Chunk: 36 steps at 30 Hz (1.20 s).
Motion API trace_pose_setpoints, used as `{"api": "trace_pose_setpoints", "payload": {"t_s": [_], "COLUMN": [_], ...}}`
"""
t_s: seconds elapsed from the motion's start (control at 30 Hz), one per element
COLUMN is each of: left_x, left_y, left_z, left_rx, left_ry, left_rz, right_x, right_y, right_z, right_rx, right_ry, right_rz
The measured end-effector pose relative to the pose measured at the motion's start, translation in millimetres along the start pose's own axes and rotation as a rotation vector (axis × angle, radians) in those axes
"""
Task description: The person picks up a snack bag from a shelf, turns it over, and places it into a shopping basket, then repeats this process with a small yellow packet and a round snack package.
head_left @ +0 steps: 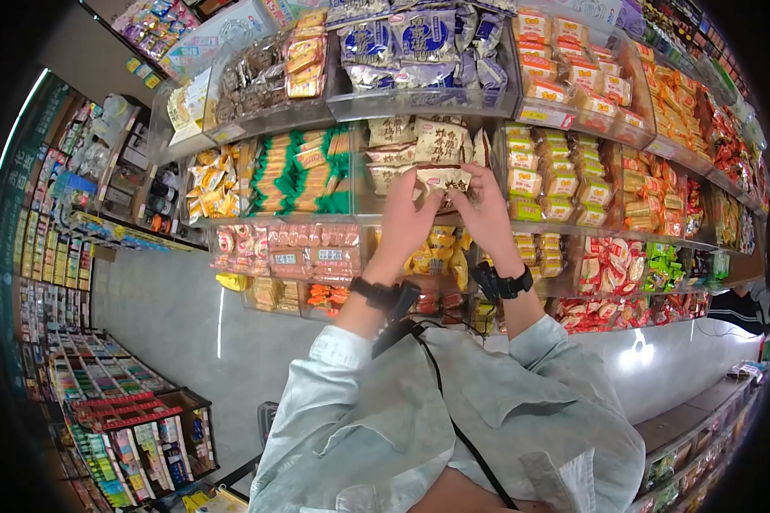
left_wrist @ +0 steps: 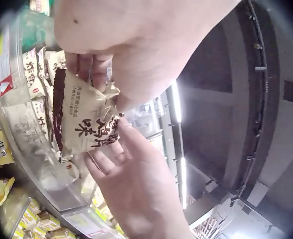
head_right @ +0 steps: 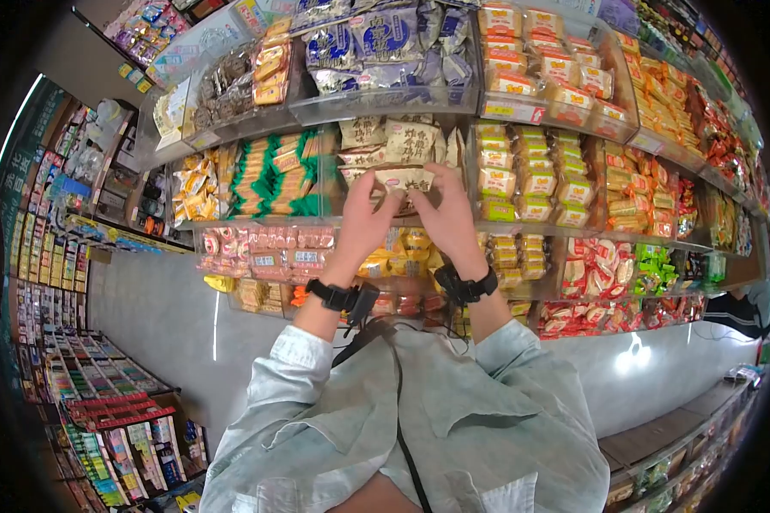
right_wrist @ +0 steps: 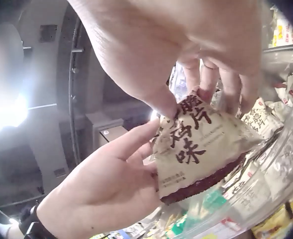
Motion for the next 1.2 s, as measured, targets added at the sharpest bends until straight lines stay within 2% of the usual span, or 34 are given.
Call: {"api": "trace_pose_setpoints", "payload": {"t_s": [0.03, 0.07, 0.1, 0.13, 0.2, 0.27, 0.33, 0.4, 0.43, 0.57, 0.6, 0.67, 0.7, 0.73, 0.8, 0.87, 0.97, 1.03, 1.13, 1.2], "left_x": [11.8, 18.7, 20.9, 19.7, 14.3, -6.5, -21.7, -37.0, -45.3, -84.1, -88.0, -85.4, -83.3, -86.4, -87.0, -87.6, -86.1, -73.6, -63.9, -53.1], "left_y": [-10.0, -18.9, -24.3, -30.9, -41.9, -49.0, -53.4, -58.8, -60.3, -57.6, -59.4, -60.7, -61.3, -59.1, -50.3, -48.3, -49.7, -61.9, -56.9, -53.3], "left_z": [-15.6, -31.0, -46.6, -62.9, -95.5, -131.3, -169.5, -209.9, -231.0, -304.8, -321.7, -353.0, -364.1, -375.8, -397.0, -413.1, -428.7, -434.5, -445.0, -450.9], "left_rx": [0.029, 0.056, 0.06, 0.061, -0.003, -0.031, -0.094, -0.118, -0.13, -0.138, -0.123, -0.134, -0.149, -0.15, -0.174, -0.179, -0.168, -0.106, -0.147, -0.107], "left_ry": [0.045, 0.091, 0.131, 0.121, 0.101, 0.054, 0.018, -0.04, -0.082, -0.169, -0.188, -0.212, -0.217, -0.22, -0.189, -0.218, -0.204, -0.139, -0.142, -0.174], "left_rz": [-0.045, -0.089, -0.12, -0.124, -0.219, -0.306, -0.388, -0.408, -0.423, -0.503, -0.538, -0.581, -0.594, -0.618, -0.688, -0.732, -0.637, -0.462, -0.438, -0.468], "right_x": [-24.4, -31.5, -40.4, -51.6, -63.4, -50.0, -63.2, -59.9, -66.0, -82.7, -85.1, -107.2, -114.9, -119.4, -119.2, -123.2, -117.7, -111.3, -122.2, -122.6], "right_y": [4.6, 9.4, 19.8, 30.5, 42.6, 66.0, 81.0, 104.7, 112.9, 155.7, 165.5, 183.3, 194.1, 201.2, 221.7, 226.7, 222.6, 217.7, 215.0, 206.0], "right_z": [-12.7, -22.7, -32.2, -43.2, -66.6, -99.5, -131.4, -167.6, -180.1, -230.0, -240.4, -253.8, -260.9, -269.5, -293.0, -310.6, -330.3, -341.7, -346.1, -347.9], "right_rx": [-0.052, -0.055, -0.098, -0.142, -0.154, -0.325, -0.304, -0.439, -0.455, -0.615, -0.634, -0.597, -0.648, -0.656, -0.778, -0.784, -0.722, -0.651, -0.648, -0.672], "right_ry": [0.099, 0.101, 0.054, 0.011, 0.013, 0.213, 0.248, 0.378, 0.289, 0.233, 0.25, 0.124, 0.082, 0.096, 0.263, 0.304, 0.324, 0.402, 0.319, 0.326], "right_rz": [0.161, 0.158, 0.292, 0.426, 0.437, 0.231, 0.254, 0.11, -0.008, -0.232, -0.249, -0.116, -0.148, -0.165, -0.02, -0.004, 0.006, 0.15, 0.206, 0.201]}}
Point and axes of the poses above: each hand's wrist, its own z-axis towards the middle knuckle, its own y-axis out of the palm, x = y × z, the point moved 9 cm from there along z, towards the middle knuckle, and after that the axes turned 10 degrees about -x, right-handed, at the moved point
